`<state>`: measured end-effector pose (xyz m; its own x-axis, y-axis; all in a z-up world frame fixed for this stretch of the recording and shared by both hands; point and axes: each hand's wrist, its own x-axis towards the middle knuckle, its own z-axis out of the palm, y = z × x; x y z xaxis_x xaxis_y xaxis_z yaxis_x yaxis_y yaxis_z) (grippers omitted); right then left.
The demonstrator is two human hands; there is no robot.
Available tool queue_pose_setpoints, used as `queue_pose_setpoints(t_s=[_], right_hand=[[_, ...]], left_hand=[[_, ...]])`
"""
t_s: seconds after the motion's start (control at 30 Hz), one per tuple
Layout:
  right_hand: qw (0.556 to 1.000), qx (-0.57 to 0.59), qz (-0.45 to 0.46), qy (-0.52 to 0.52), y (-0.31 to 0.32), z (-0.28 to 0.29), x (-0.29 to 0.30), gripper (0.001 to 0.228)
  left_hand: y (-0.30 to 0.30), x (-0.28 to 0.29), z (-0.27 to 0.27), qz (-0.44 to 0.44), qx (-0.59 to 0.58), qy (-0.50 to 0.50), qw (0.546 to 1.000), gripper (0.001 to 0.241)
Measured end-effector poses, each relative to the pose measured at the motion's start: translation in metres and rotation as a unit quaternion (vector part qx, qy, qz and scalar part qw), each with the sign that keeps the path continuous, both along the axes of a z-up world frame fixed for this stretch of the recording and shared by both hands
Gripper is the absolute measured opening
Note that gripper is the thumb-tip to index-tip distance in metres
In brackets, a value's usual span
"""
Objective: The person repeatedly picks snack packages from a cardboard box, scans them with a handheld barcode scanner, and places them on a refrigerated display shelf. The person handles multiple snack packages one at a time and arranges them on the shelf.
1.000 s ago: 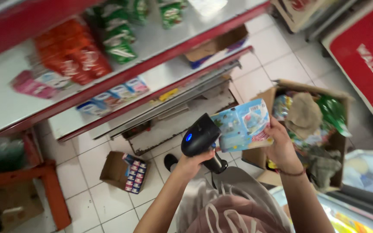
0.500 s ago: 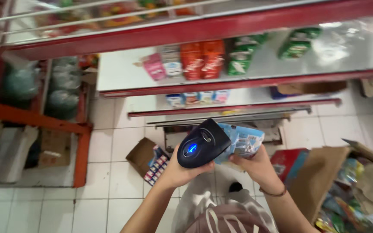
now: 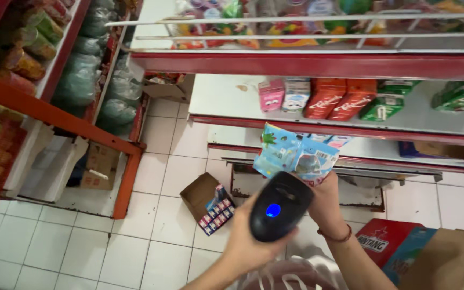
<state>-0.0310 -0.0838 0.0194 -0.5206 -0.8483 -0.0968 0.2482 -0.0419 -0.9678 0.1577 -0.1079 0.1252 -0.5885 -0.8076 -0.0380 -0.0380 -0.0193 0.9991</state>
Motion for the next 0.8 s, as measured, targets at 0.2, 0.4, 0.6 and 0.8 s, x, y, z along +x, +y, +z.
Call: queue_pose_setpoints(t_s=[0.2,0.4,0.6,0.8], right_hand=[[0.998,-0.011,0.006,0.056,-0.023,0.01,0.02,0.034],[0.998,0.012,0.011,0.059,-0.035,0.014,0.029,0.031],[0.997,0.007,-0.008,0.071,-0.036,0.011,0.027,0.031],[0.995,0.03,-0.05,0.085,-0.02,0.006,0.014,0.034]], left_hand=[[0.011,0.004,-0.009,-0.01,-0.104,0.032,0.994,0.041],[0.004,0.016,-0.011,-0.007,-0.097,0.045,0.994,0.038],[-0.004,0.02,-0.004,-0.024,-0.038,0.045,0.998,0.041],[-0.011,0.017,-0.004,-0.034,-0.079,0.044,0.995,0.039]])
